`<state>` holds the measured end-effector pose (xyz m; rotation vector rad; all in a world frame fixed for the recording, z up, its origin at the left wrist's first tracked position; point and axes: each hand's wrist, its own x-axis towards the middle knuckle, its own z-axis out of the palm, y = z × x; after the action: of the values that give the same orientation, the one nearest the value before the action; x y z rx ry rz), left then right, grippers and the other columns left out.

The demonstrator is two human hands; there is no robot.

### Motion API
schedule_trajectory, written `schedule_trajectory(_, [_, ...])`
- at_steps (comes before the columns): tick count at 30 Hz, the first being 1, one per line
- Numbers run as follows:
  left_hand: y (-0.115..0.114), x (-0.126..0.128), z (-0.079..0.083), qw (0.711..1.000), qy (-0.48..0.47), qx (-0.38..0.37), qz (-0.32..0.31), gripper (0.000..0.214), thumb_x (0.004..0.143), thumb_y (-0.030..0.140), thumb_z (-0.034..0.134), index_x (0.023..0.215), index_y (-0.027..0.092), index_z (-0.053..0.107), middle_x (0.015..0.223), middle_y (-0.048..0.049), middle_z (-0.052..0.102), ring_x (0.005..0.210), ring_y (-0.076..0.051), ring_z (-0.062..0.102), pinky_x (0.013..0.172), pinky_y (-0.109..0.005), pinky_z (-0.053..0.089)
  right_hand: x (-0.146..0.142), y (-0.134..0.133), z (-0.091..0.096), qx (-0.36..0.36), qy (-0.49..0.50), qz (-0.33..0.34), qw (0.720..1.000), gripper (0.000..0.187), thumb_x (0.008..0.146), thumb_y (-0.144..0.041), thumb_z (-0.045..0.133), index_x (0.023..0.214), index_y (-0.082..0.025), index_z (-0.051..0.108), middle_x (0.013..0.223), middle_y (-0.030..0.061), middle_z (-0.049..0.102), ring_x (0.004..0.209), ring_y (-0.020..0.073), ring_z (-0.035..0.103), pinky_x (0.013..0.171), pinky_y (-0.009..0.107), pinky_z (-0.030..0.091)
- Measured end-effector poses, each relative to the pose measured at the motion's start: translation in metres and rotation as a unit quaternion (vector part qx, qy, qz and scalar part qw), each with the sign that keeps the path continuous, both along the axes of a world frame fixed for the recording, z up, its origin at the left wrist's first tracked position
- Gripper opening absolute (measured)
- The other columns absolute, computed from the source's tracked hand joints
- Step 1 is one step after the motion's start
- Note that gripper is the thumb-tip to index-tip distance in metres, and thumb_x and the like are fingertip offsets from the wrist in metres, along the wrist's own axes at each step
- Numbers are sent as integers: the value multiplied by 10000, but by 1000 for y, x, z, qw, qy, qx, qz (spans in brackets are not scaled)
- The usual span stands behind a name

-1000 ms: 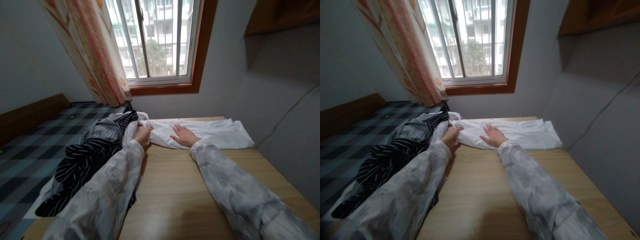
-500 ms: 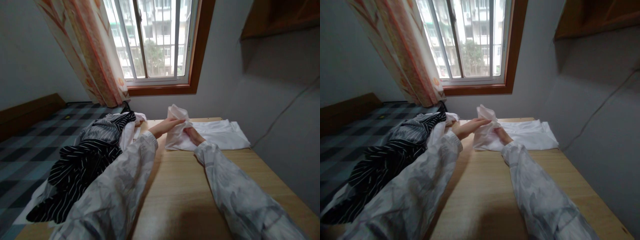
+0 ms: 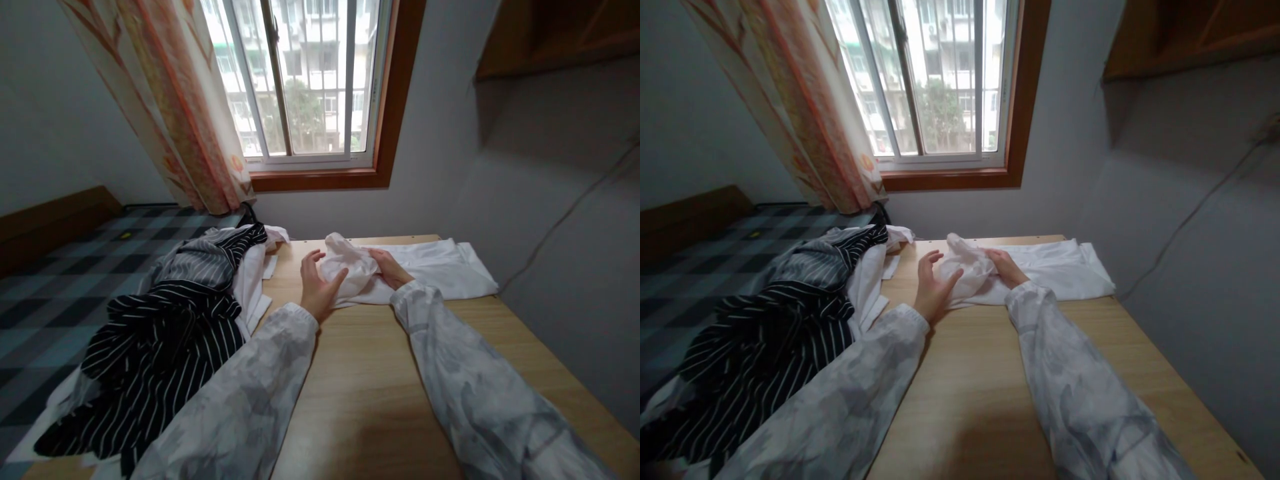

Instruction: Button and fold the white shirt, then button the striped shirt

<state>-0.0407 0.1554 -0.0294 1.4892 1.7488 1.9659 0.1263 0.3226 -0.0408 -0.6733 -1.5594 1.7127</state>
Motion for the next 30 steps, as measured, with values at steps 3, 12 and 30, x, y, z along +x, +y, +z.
schedule_trajectory(3, [0,4,-10,991,-117,-68,-5,780,794,502,980,1388,221,561,1425,-174,645,1229,-295,691,1055,-462,588,2,-1,4,-27,5,28,999,666,871,-814,758,1089,-191,849,1063,91,869,911,261,781,786,329,610])
schedule_trajectory(12, [-6,-1,-10,981,-117,-124,-89,312,899,488,833,1005,219,715,946,-28,746,819,-185,670,772,-305,552,14,-5,14,16,-39,73,996,726,818,-847,813,1145,-199,801,1118,119,860,967,301,788,801,363,620])
schedule_trajectory(30, [-12,9,-10,931,235,-69,-269,230,1084,206,582,1245,251,740,1416,-131,756,1364,-296,693,1229,-527,539,12,12,14,212,-150,24,966,833,729,-629,952,1411,-211,718,1269,106,814,1105,308,756,947,401,631])
